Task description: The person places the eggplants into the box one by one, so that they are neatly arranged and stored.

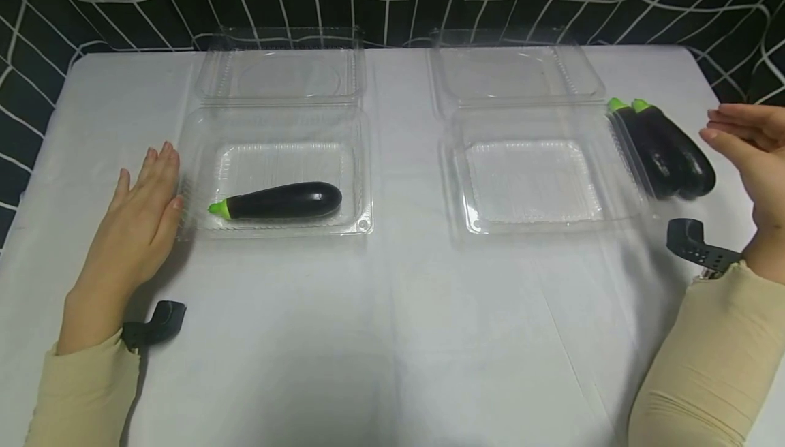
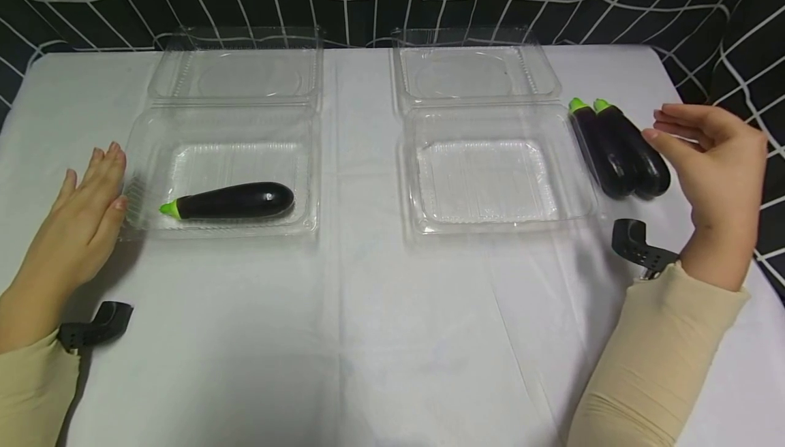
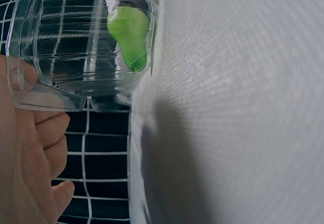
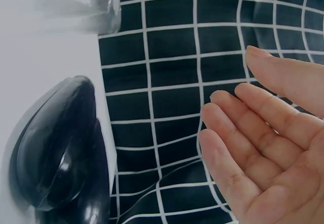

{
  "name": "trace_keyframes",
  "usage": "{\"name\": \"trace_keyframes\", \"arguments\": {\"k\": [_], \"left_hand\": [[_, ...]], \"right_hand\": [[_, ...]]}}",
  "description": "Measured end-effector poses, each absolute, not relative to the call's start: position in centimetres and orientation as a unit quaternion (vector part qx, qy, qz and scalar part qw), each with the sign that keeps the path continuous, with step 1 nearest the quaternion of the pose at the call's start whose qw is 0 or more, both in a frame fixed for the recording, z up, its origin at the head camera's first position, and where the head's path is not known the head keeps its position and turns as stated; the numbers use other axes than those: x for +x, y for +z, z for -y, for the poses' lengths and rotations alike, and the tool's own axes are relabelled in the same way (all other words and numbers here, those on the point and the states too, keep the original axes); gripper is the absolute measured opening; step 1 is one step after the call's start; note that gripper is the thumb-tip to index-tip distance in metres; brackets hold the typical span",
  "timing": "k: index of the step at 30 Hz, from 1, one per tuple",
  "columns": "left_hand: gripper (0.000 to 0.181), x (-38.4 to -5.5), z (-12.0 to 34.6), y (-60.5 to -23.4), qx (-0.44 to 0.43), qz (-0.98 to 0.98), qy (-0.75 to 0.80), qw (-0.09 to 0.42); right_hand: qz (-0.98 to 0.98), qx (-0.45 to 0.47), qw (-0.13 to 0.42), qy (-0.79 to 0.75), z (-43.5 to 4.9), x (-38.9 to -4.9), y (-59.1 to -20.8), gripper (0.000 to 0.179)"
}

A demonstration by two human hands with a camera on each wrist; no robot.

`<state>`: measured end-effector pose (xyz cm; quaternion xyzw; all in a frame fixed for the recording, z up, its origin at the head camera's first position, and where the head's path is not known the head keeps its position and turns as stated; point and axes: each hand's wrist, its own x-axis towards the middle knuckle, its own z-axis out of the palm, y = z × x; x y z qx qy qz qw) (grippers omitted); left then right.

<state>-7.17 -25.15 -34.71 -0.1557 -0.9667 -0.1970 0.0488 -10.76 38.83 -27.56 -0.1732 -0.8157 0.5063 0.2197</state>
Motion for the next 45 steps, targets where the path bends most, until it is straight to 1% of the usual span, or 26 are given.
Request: {"name": "trace_keyframes", "arguments": {"k": [3, 7, 11, 14, 17, 19, 21, 25, 28, 33, 37, 45], "left_hand": [[0.053, -7.2, 25.1, -34.8, -0.156, 0.967, -0.197, 0.050], [0.053, -7.1, 25.1, -34.8, -0.157, 0.966, -0.199, 0.050], [0.053, -7.1, 25.1, -34.7, -0.158, 0.966, -0.200, 0.050], [0.053, -7.1, 25.2, -34.7, -0.158, 0.966, -0.198, 0.050], [0.053, -7.1, 25.2, -34.7, -0.157, 0.967, -0.196, 0.048], [0.053, -7.1, 25.2, -34.7, -0.156, 0.967, -0.196, 0.048], [0.053, -7.0, 25.2, -34.7, -0.157, 0.967, -0.197, 0.048], [0.053, -7.0, 25.2, -34.7, -0.159, 0.966, -0.199, 0.052], [0.053, -7.0, 25.2, -34.7, -0.158, 0.966, -0.198, 0.052], [0.053, -7.1, 25.2, -34.7, -0.158, 0.966, -0.197, 0.050], [0.053, -7.1, 25.2, -34.8, -0.160, 0.965, -0.199, 0.053], [0.053, -7.1, 25.1, -34.7, -0.161, 0.965, -0.201, 0.053]], "right_hand": [[0.813, -0.183, 0.205, 0.513, -39.4, -10.8, -27.9, 0.034], [0.814, -0.176, 0.194, 0.518, -41.2, -11.1, -29.3, 0.024], [0.817, -0.178, 0.177, 0.520, -43.8, -11.8, -31.0, 0.028], [0.815, -0.154, 0.161, 0.534, -46.5, -12.5, -32.9, 0.031], [0.807, -0.143, 0.163, 0.549, -48.2, -13.1, -34.5, 0.032], [0.815, -0.163, 0.164, 0.531, -47.9, -13.0, -34.5, 0.031], [0.828, -0.194, 0.155, 0.503, -46.4, -12.6, -33.7, 0.028], [0.861, -0.229, 0.121, 0.437, -43.1, -11.4, -31.6, 0.027], [0.870, -0.241, 0.105, 0.417, -42.0, -11.1, -31.0, 0.029], [0.885, -0.240, 0.076, 0.393, -41.8, -11.2, -31.1, 0.034], [0.893, -0.221, 0.071, 0.387, -42.1, -11.3, -31.5, 0.038], [0.925, -0.219, 0.056, 0.306, -41.9, -11.5, -31.8, 0.044]]}}
